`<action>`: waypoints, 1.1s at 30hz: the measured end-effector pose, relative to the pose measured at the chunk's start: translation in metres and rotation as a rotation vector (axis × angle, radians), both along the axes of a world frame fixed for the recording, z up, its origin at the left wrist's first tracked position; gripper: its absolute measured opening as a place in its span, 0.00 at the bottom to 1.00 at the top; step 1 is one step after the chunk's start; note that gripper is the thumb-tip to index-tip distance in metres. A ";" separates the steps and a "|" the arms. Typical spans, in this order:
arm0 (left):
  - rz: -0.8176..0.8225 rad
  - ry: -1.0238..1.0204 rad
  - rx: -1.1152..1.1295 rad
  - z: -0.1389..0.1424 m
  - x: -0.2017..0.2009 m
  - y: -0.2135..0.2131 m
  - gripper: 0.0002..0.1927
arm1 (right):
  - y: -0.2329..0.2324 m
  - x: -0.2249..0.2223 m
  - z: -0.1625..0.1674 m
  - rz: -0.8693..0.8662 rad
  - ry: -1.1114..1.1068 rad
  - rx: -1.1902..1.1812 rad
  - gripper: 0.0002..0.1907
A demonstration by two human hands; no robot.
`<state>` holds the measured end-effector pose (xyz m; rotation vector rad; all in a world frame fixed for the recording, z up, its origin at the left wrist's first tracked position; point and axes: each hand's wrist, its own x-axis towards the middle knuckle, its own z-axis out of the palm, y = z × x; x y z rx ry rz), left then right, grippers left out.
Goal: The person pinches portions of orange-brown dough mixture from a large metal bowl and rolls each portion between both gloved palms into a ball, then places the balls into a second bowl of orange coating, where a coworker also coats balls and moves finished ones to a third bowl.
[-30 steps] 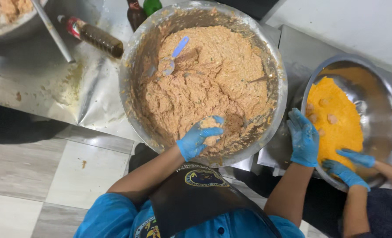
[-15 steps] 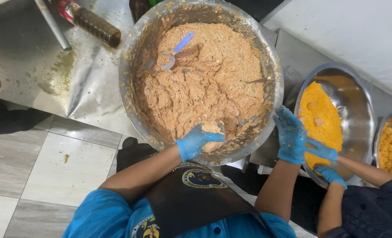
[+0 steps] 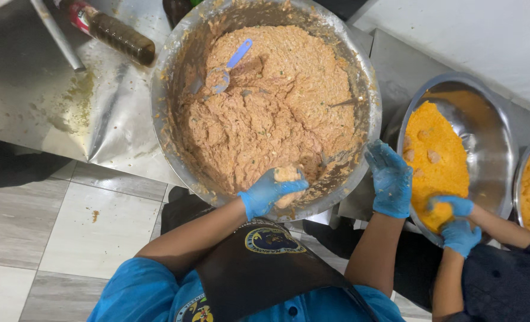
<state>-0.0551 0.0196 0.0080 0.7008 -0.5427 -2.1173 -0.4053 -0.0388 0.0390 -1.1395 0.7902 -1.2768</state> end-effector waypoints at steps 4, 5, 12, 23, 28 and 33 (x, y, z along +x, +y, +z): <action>-0.007 -0.129 -0.092 -0.013 -0.006 0.005 0.14 | 0.005 0.009 0.002 -0.009 -0.032 0.009 0.39; -0.005 -0.143 -0.119 -0.015 -0.007 0.006 0.15 | 0.006 0.013 0.001 -0.012 -0.038 0.007 0.39; 0.027 -0.422 -0.334 -0.009 0.004 0.007 0.21 | 0.013 0.058 -0.010 -0.034 -0.039 0.151 0.32; 0.170 -0.450 -0.393 -0.018 0.006 0.014 0.16 | 0.020 0.103 -0.015 0.174 0.004 0.074 0.37; 0.247 -0.435 -0.549 -0.017 0.008 0.016 0.17 | 0.021 0.105 -0.009 0.173 -0.001 0.072 0.37; 0.249 -0.492 -0.493 -0.019 0.005 0.016 0.15 | 0.021 0.107 -0.004 0.180 -0.016 0.072 0.36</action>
